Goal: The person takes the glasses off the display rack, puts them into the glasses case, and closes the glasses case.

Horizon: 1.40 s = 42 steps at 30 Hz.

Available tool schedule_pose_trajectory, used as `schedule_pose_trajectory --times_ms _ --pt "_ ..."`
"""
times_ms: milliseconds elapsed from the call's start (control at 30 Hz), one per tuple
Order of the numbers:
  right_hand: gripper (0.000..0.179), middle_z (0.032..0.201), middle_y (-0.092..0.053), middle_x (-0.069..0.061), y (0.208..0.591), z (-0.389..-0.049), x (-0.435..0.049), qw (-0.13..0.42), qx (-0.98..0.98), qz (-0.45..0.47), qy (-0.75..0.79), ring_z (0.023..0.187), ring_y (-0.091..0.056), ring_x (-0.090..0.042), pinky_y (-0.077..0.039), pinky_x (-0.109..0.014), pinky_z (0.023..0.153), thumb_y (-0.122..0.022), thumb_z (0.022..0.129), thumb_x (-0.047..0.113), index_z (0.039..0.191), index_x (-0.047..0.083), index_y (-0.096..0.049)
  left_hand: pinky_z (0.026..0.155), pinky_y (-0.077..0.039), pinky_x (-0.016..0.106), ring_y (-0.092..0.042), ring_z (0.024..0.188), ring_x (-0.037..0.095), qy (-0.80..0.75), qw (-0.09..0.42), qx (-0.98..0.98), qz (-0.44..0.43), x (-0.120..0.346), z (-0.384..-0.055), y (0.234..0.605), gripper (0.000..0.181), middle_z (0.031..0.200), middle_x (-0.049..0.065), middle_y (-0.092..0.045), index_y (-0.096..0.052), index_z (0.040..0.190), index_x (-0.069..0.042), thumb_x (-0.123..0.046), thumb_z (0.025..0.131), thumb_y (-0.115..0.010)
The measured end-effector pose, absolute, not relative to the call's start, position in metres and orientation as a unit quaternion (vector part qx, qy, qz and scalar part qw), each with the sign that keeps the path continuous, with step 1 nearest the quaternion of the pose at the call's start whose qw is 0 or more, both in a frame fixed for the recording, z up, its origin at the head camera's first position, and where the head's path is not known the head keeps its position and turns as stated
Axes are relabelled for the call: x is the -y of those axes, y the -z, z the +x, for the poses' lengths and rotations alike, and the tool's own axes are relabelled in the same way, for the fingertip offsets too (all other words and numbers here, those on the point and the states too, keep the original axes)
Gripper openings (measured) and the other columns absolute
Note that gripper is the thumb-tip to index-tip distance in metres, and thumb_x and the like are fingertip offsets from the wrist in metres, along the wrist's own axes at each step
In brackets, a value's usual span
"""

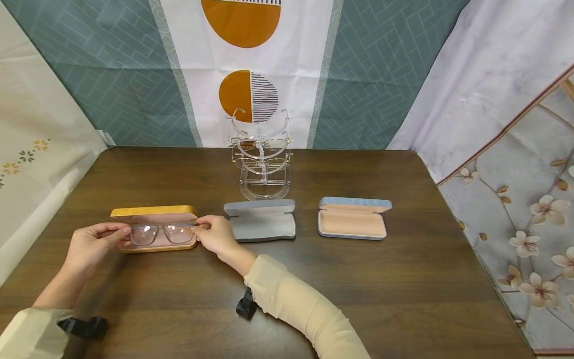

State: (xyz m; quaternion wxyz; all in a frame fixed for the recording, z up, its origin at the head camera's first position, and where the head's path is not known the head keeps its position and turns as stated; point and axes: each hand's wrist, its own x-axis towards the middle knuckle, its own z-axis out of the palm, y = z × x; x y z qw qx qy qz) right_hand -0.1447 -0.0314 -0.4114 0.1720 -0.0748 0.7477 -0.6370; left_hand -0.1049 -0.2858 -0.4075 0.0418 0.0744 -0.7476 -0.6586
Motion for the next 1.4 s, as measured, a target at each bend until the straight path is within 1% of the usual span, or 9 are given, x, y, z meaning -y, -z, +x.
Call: schedule_pose_trajectory --times_ms 367,700,767,833,933,1000,1233,1333,1400 --pt "0.033 0.079 -0.060 -0.002 0.414 -0.144 0.039 0.200 -0.761 -0.076 0.612 0.064 -0.056 -0.010 -0.047 -0.019 0.053 -0.055 0.086 -0.001 0.119 -0.004 -0.056 0.054 -0.050 0.019 -0.064 0.057 0.008 0.616 0.032 0.781 0.092 0.292 -0.106 0.411 0.018 0.065 -0.009 -0.066 -0.071 0.073 -0.019 -0.003 0.082 -0.066" --pt "0.036 0.088 -0.059 -0.001 0.415 -0.144 0.043 0.197 -0.763 -0.079 0.611 0.064 -0.058 -0.011 -0.050 -0.022 0.056 -0.060 0.083 0.000 0.119 -0.003 -0.057 0.055 -0.050 0.019 -0.064 0.060 0.007 0.589 0.015 0.802 0.103 0.297 -0.106 0.413 0.014 0.066 -0.009 -0.066 -0.069 0.075 -0.017 -0.007 0.084 -0.065" --pt "0.037 0.087 -0.059 -0.001 0.414 -0.144 0.044 0.199 -0.763 -0.079 0.610 0.063 -0.058 -0.013 -0.049 -0.022 0.055 -0.060 0.083 0.000 0.120 -0.002 -0.057 0.055 -0.051 0.019 -0.064 0.060 0.007 0.584 0.017 0.805 0.103 0.297 -0.107 0.413 0.011 0.065 -0.009 -0.066 -0.070 0.077 -0.014 -0.007 0.084 -0.065" --pt "0.039 0.087 -0.058 0.000 0.415 -0.144 0.045 0.199 -0.769 -0.084 0.602 0.062 -0.059 -0.015 -0.048 -0.021 0.053 -0.061 0.083 0.000 0.121 0.000 -0.057 0.055 -0.051 0.019 -0.064 0.059 0.007 0.570 0.019 0.815 0.103 0.297 -0.107 0.413 0.006 0.065 -0.009 -0.066 -0.069 0.083 -0.004 -0.007 0.084 -0.064" --pt "0.041 0.091 -0.058 0.000 0.416 -0.145 0.045 0.201 -0.780 -0.089 0.586 0.061 -0.059 -0.015 -0.046 -0.020 0.050 -0.061 0.083 0.003 0.124 0.001 -0.056 0.055 -0.051 0.019 -0.063 0.060 0.006 0.543 0.022 0.833 0.105 0.297 -0.107 0.412 0.022 0.065 -0.009 -0.065 -0.063 0.095 0.013 -0.007 0.085 -0.063" --pt "0.041 0.092 -0.057 -0.001 0.416 -0.146 0.045 0.205 -0.785 -0.091 0.578 0.061 -0.059 -0.015 -0.045 -0.020 0.049 -0.062 0.084 0.004 0.125 0.002 -0.055 0.055 -0.050 0.019 -0.063 0.060 0.005 0.524 0.023 0.845 0.106 0.297 -0.107 0.413 0.032 0.066 -0.009 -0.065 -0.058 0.101 0.020 -0.008 0.086 -0.062" --pt "0.036 0.093 -0.056 -0.005 0.417 -0.146 0.043 0.204 -0.765 -0.067 0.607 0.064 -0.060 -0.017 -0.051 -0.025 0.058 -0.063 0.083 0.004 0.119 -0.001 -0.056 0.056 -0.051 0.019 -0.063 0.061 0.004 0.522 0.027 0.848 0.093 0.297 -0.107 0.412 0.034 0.070 -0.011 -0.065 -0.053 0.106 0.022 -0.005 0.087 -0.060" --pt "0.035 0.091 -0.054 -0.004 0.417 -0.145 0.042 0.192 -0.757 -0.051 0.622 0.065 -0.058 -0.015 -0.052 -0.025 0.059 -0.064 0.084 0.006 0.117 -0.003 -0.054 0.057 -0.052 0.021 -0.063 0.062 0.006 0.533 0.037 0.840 0.091 0.298 -0.107 0.411 0.032 0.071 -0.009 -0.064 -0.051 0.107 0.023 -0.004 0.089 -0.055" --pt "0.039 0.091 -0.053 -0.004 0.416 -0.145 0.042 0.185 -0.753 -0.044 0.630 0.065 -0.057 -0.015 -0.052 -0.026 0.059 -0.064 0.085 0.012 0.119 -0.002 -0.051 0.057 -0.053 0.023 -0.064 0.062 0.007 0.549 0.043 0.830 0.089 0.302 -0.108 0.415 0.028 0.071 -0.008 -0.065 -0.054 0.104 0.019 -0.006 0.091 -0.052"
